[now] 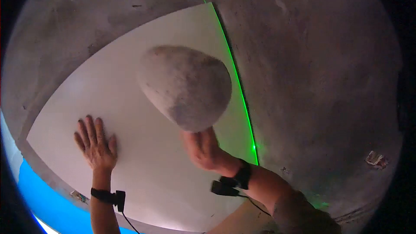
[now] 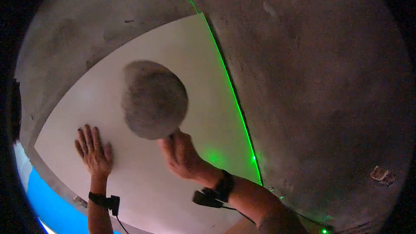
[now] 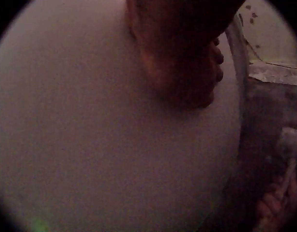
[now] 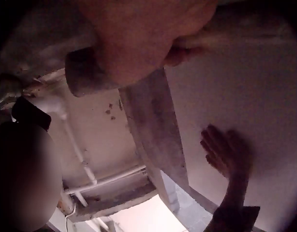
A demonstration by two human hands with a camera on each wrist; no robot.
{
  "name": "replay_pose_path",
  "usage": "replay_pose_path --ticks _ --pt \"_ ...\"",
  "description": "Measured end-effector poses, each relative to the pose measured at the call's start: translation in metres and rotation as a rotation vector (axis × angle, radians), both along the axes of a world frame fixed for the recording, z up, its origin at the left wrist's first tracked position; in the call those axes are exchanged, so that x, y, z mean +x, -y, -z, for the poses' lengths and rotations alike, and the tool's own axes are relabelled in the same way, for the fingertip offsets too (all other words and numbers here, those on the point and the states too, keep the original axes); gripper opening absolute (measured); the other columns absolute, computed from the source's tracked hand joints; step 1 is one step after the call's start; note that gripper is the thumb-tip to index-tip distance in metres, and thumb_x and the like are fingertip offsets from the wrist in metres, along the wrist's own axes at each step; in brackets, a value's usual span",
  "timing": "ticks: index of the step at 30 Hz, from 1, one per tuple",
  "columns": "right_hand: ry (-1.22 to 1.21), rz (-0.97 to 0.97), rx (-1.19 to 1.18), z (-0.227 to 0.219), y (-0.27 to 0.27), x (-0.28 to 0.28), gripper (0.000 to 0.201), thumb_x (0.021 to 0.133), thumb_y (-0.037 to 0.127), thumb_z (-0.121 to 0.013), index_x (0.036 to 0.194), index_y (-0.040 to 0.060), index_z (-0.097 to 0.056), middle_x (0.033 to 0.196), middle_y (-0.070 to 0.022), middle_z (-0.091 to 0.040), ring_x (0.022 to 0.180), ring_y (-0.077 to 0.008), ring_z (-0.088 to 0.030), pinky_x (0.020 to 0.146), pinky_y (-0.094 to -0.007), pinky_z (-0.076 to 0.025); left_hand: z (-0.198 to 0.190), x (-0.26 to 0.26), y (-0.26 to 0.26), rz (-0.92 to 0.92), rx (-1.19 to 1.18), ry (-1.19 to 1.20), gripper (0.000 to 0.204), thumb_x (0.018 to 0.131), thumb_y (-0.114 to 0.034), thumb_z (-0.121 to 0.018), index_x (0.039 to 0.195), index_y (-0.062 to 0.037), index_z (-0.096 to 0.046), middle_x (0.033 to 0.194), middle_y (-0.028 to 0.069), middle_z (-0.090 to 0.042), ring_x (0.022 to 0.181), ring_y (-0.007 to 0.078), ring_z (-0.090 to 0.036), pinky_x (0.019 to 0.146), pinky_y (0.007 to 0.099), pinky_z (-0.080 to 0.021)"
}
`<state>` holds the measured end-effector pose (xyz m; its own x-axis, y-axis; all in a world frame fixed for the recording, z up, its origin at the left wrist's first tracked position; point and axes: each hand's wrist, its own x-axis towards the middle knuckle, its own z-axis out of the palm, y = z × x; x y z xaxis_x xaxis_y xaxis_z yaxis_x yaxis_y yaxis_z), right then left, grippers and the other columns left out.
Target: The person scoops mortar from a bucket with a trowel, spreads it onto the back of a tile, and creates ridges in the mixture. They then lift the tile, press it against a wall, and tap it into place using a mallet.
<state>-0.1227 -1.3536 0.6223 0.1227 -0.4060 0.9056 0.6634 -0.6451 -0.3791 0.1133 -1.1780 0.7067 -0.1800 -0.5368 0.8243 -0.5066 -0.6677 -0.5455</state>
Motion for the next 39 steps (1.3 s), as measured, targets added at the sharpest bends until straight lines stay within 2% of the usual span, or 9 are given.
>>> replay_pose_path --ticks 2,5,11,18,20,22,25,29,39 --pt "0.011 0.178 -0.043 -0.027 0.001 0.028 0.026 0.100 0.022 -0.041 0.108 -0.0030 -0.044 0.071 -0.0203 -0.054 0.060 -0.0340 -0.053 0.053 -0.0429 -0.041 0.003 0.017 0.001 -0.033 -0.010 -0.002 0.064 0.091 -0.035 -0.049 0.148 -0.0099 -0.033 0.156 0.0145 -0.024 0.146 0.0351 -0.015 0.116 0.0529 -0.006" --pt "-0.258 0.068 0.069 -0.040 0.027 0.076 0.027 0.100 0.019 -0.041 0.111 -0.0048 -0.044 0.071 -0.0216 -0.054 0.062 -0.0350 -0.056 0.049 -0.0451 -0.042 0.007 0.022 0.003 -0.003 -0.011 -0.008 0.065 0.090 -0.036 -0.051 0.148 -0.0117 -0.033 0.155 0.0141 -0.026 0.145 0.0360 -0.016 0.116 0.0536 -0.006" --pt "-0.135 0.222 -0.222 -0.031 0.025 0.056 0.030 0.101 0.025 -0.043 0.102 -0.0045 -0.044 0.065 -0.0206 -0.055 0.058 -0.0391 -0.056 0.048 -0.0474 -0.041 0.005 0.026 0.006 -0.032 -0.009 0.012 0.062 0.093 -0.038 -0.046 0.147 -0.0100 -0.034 0.155 0.0152 -0.026 0.145 0.0364 -0.016 0.116 0.0534 -0.006" --pt "-0.337 0.032 0.154 -0.004 0.043 0.048 0.029 0.100 0.023 -0.045 0.106 -0.0049 -0.046 0.068 -0.0175 -0.057 0.061 -0.0362 -0.055 0.053 -0.0433 -0.044 0.008 0.037 0.003 -0.009 -0.044 0.025 0.061 0.094 -0.034 -0.047 0.148 -0.0102 -0.033 0.156 0.0137 -0.023 0.146 0.0340 -0.015 0.116 0.0519 -0.006" --pt "-0.180 0.253 0.028 0.024 0.051 0.049 0.027 0.101 0.026 -0.043 0.100 0.0000 -0.047 0.067 -0.0115 -0.051 0.058 -0.0255 -0.048 0.053 -0.0370 -0.041 0.009 0.040 0.004 -0.021 -0.066 0.012 0.060 0.094 -0.032 -0.047 0.148 -0.0101 -0.032 0.157 0.0130 -0.022 0.146 0.0333 -0.013 0.116 0.0514 -0.006" --pt "-0.213 0.116 0.280 0.044 0.046 0.047 0.035 0.101 0.036 -0.040 0.084 0.0060 -0.045 0.061 -0.0014 -0.039 0.056 -0.0119 -0.037 0.050 -0.0314 -0.035 0.014 0.045 0.001 -0.065 -0.093 -0.020 0.060 0.094 -0.032 -0.047 0.149 -0.0110 -0.032 0.157 0.0121 -0.022 0.146 0.0329 -0.013 0.116 0.0513 -0.006" --pt "-0.210 0.162 0.315 0.087 0.065 0.062 0.037 0.101 0.045 -0.038 0.085 0.0117 -0.042 0.063 0.0022 -0.039 0.053 -0.0078 -0.037 0.046 -0.0255 -0.032 0.030 0.051 0.013 -0.026 -0.184 -0.099 0.067 0.092 -0.038 -0.053 0.150 -0.0128 -0.030 0.158 0.0142 -0.017 0.147 0.0350 -0.009 0.115 0.0544 -0.003" --pt "-0.182 -0.162 0.678 0.069 0.038 0.063 0.037 0.102 0.035 -0.037 0.074 0.0110 -0.035 0.063 0.0063 -0.033 0.055 -0.0058 -0.031 0.049 -0.0253 -0.028 0.056 0.015 0.066 -0.046 0.036 -0.310 0.076 0.083 -0.058 -0.059 0.146 -0.0213 -0.036 0.155 0.0226 -0.018 0.144 0.0470 -0.005 0.108 0.0680 -0.002" --pt "-0.339 0.121 0.395 0.116 0.091 0.063 0.030 0.101 0.028 -0.038 0.090 0.0015 -0.047 0.071 -0.0140 -0.048 0.061 -0.0216 -0.043 0.056 -0.0398 -0.041 0.070 0.002 0.104 -0.012 -0.014 -0.188 0.071 0.085 -0.059 -0.056 0.144 -0.0242 -0.040 0.155 0.0238 -0.018 0.143 0.0481 -0.008 0.108 0.0677 -0.004"
